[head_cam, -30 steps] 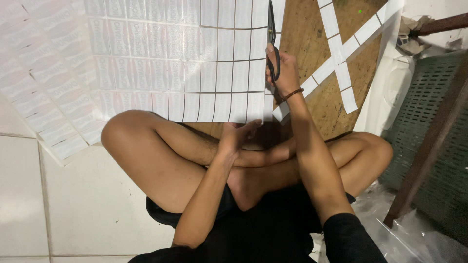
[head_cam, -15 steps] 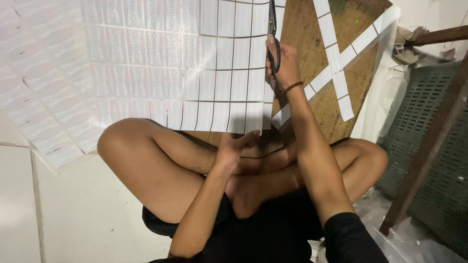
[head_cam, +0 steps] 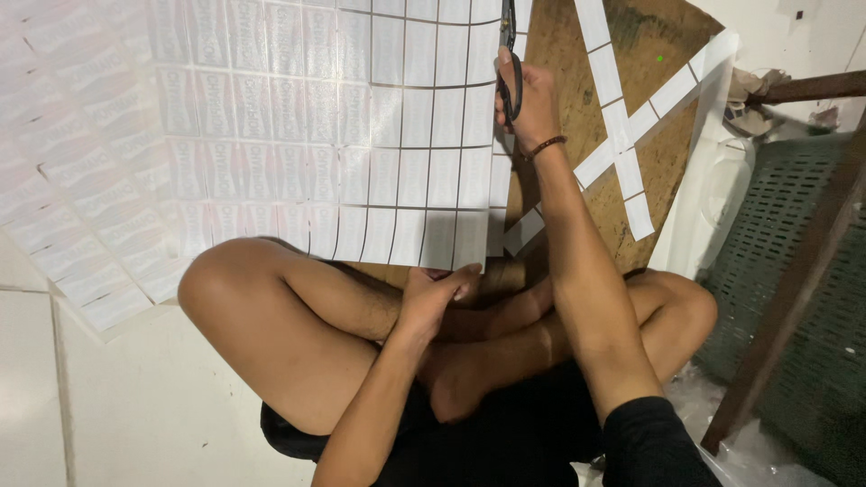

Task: The person sits cross-legged on the floor and uses scissors to cut a large sheet of gridded paper into smaller rectangular strips. They hold the paper with one hand and cut along the grid lines with the other, occasionally adjusting the paper's position.

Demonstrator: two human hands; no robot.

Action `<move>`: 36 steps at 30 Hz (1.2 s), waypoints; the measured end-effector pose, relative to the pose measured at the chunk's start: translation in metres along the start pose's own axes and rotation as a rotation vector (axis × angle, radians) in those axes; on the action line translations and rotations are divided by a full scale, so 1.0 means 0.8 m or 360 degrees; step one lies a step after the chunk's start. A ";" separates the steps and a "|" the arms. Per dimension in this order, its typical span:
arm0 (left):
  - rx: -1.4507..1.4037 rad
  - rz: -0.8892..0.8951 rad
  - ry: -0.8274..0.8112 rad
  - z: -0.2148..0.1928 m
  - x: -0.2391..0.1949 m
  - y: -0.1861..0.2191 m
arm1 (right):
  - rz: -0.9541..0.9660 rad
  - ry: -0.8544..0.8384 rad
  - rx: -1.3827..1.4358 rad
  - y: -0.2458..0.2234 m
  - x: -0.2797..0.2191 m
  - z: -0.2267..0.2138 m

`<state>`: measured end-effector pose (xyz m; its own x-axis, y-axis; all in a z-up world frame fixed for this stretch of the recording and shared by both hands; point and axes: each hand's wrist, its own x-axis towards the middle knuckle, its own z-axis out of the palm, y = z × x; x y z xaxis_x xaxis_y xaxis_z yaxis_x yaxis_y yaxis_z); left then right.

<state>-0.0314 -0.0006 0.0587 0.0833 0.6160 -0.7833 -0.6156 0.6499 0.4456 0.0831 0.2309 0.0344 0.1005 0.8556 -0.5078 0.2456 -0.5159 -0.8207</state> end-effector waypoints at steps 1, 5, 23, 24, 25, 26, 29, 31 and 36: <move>0.0060 -0.0047 0.0015 0.002 -0.005 0.009 | -0.0023 -0.0001 -0.0024 -0.002 0.002 0.000; 0.0029 0.0054 -0.0063 -0.002 -0.002 0.001 | -0.0042 0.0002 -0.0063 -0.011 0.009 0.001; 0.0030 0.0002 -0.0070 -0.017 0.007 -0.022 | -0.0140 0.0004 -0.0090 -0.027 0.056 0.001; 0.0028 0.0002 -0.0069 -0.015 0.003 -0.014 | -0.0140 0.0003 -0.0091 -0.031 0.058 0.001; 0.0069 -0.0045 -0.0063 -0.013 0.000 -0.006 | -0.0113 0.0009 -0.0089 -0.034 0.060 0.002; 0.0111 -0.0091 -0.0057 -0.012 -0.004 0.002 | -0.0087 0.0013 -0.0086 -0.038 0.062 0.003; 0.0139 -0.0145 -0.0019 -0.011 -0.005 0.006 | -0.0050 0.0007 -0.0117 -0.052 0.060 0.004; 0.0167 -0.0174 -0.0012 -0.015 0.001 -0.002 | -0.0069 0.0014 -0.0157 -0.052 0.069 0.004; 0.0100 -0.0143 -0.0012 -0.022 0.009 -0.019 | -0.0107 -0.0056 -0.0103 -0.057 0.084 -0.001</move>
<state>-0.0350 -0.0140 0.0387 0.1421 0.5572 -0.8181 -0.5553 0.7291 0.4001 0.0797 0.3119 0.0380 0.0480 0.8855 -0.4621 0.3125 -0.4527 -0.8351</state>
